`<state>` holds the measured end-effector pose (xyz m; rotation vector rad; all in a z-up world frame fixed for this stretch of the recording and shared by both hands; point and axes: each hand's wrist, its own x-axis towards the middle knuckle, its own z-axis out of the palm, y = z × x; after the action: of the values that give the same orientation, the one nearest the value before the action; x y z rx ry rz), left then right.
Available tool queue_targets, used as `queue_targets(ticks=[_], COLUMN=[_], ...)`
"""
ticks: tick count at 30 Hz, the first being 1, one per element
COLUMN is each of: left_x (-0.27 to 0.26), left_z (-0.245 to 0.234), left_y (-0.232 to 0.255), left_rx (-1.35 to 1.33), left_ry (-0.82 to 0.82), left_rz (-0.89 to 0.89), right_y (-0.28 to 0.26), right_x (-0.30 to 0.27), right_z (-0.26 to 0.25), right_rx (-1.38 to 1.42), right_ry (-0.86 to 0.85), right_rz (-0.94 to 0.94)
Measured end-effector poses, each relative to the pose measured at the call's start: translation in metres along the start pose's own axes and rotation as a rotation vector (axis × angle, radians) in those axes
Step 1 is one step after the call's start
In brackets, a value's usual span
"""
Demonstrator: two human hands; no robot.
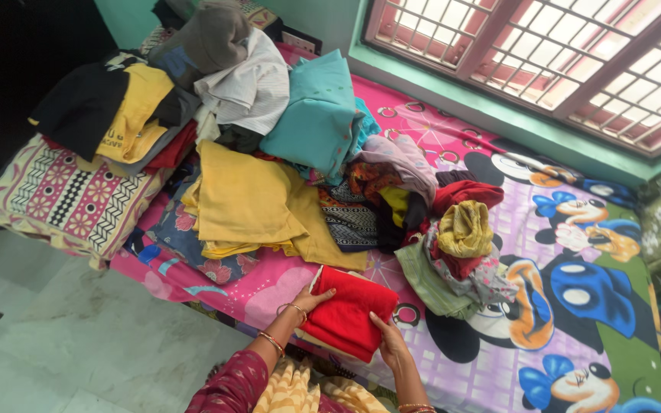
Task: The person folds several garments on a bed, including a cream-colored pair of pants, a light blue t-shirt, and a red t-shirt. After folding, the person stacks the clothes and places them into a wardrobe.
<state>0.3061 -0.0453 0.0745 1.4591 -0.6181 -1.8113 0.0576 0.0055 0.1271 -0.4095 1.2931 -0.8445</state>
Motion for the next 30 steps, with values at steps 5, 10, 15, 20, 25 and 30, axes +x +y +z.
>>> queue_targets(ticks=[5,10,15,20,25,30], left_x=[-0.015,-0.032,-0.058,-0.102,-0.159,-0.224], left_z=[-0.013,-0.028,-0.059,-0.104,-0.155,-0.208], left_y=[-0.01,-0.021,-0.017,-0.008,0.009,0.024], left_rx=[-0.133,-0.17,-0.281,-0.29,-0.354,-0.601], left_ry=[-0.086,0.034,0.092,0.157,0.251,0.339], left_rz=[-0.007,-0.009,-0.024,0.018,0.096,0.108], right_y=[-0.003,0.0,0.003,0.011,0.013,0.022], right_x=[-0.001,0.0,0.007,0.011,-0.003,-0.017], right_z=[0.0,0.011,0.037,0.086,0.157,0.241], right_rx=[-0.057,-0.162,-0.162,-0.192,-0.245,-0.359], right_ry=[-0.046,-0.041,-0.15,-0.229,-0.33,-0.436], right_rz=[0.137,0.155,0.114,0.164,0.159,0.192])
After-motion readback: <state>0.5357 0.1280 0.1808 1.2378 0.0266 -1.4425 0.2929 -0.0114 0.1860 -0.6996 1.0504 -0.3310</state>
